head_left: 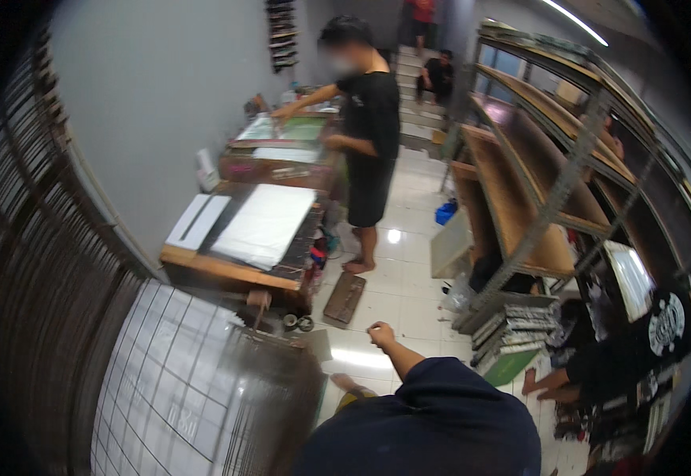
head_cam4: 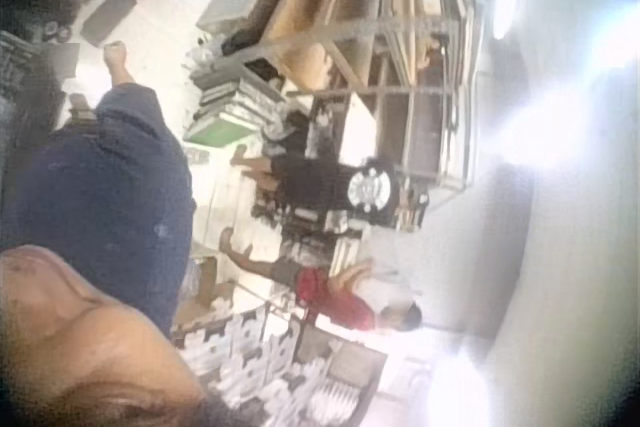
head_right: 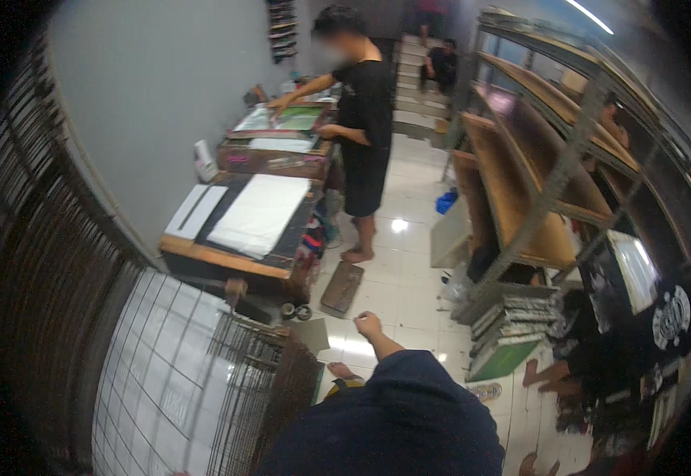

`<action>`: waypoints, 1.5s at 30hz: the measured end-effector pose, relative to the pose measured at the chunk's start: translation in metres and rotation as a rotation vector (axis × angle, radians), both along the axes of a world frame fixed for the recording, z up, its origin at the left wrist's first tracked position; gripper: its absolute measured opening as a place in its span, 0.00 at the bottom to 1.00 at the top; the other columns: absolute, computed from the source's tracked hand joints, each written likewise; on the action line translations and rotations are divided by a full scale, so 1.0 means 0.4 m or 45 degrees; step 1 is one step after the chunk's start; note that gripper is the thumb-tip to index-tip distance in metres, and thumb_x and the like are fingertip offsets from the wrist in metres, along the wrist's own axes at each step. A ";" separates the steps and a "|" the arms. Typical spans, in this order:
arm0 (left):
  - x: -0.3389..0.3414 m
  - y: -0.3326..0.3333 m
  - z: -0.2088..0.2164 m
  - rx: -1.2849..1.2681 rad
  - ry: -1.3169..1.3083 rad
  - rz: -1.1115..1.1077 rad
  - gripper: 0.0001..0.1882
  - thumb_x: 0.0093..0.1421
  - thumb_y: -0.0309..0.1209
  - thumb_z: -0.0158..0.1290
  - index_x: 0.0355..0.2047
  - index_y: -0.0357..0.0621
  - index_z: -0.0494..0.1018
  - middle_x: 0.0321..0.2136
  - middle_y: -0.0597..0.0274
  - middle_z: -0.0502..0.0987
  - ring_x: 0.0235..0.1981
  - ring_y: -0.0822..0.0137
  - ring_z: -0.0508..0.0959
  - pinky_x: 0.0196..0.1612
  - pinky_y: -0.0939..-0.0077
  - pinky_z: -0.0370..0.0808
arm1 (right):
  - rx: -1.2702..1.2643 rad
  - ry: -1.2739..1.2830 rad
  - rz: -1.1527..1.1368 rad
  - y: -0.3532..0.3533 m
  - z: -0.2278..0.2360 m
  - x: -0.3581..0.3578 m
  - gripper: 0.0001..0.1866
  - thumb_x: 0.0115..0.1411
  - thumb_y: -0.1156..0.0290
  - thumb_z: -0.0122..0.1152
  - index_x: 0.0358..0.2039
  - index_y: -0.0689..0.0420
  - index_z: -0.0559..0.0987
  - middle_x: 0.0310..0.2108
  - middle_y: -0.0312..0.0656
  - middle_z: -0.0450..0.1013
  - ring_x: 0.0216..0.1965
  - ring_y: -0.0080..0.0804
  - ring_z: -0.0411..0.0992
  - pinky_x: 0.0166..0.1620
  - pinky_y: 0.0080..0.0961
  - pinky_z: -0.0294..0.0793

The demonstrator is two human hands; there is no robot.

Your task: The person repeatedly picks up white plastic sheets from a table and places them onto a metal wire rack. They handle the sheets one at a time, smoothing them out as they stack them. The task continues in a repetitive loop throughout the clip.

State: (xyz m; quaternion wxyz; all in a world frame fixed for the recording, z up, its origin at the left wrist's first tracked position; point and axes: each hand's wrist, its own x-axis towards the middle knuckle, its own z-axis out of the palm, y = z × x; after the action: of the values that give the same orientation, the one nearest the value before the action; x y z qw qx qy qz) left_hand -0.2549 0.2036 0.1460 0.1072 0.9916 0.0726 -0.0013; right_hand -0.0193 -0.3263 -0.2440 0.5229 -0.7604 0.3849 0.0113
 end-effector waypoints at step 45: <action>-0.082 -0.315 -0.565 0.309 -0.503 0.619 0.28 0.54 0.47 0.54 0.50 0.44 0.68 0.46 0.45 0.71 0.46 0.43 0.71 0.46 0.53 0.68 | 1.299 -0.581 -0.140 0.038 0.266 0.812 0.31 0.58 0.40 0.44 0.48 0.56 0.64 0.41 0.48 0.69 0.41 0.39 0.71 0.42 0.36 0.70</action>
State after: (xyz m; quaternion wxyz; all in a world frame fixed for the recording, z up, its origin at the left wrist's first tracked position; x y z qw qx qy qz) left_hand -0.2878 0.0777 -0.0801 -0.0026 0.9319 0.2845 0.2251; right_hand 0.3056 -0.3109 -0.1376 0.8944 -0.3730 0.2468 0.0040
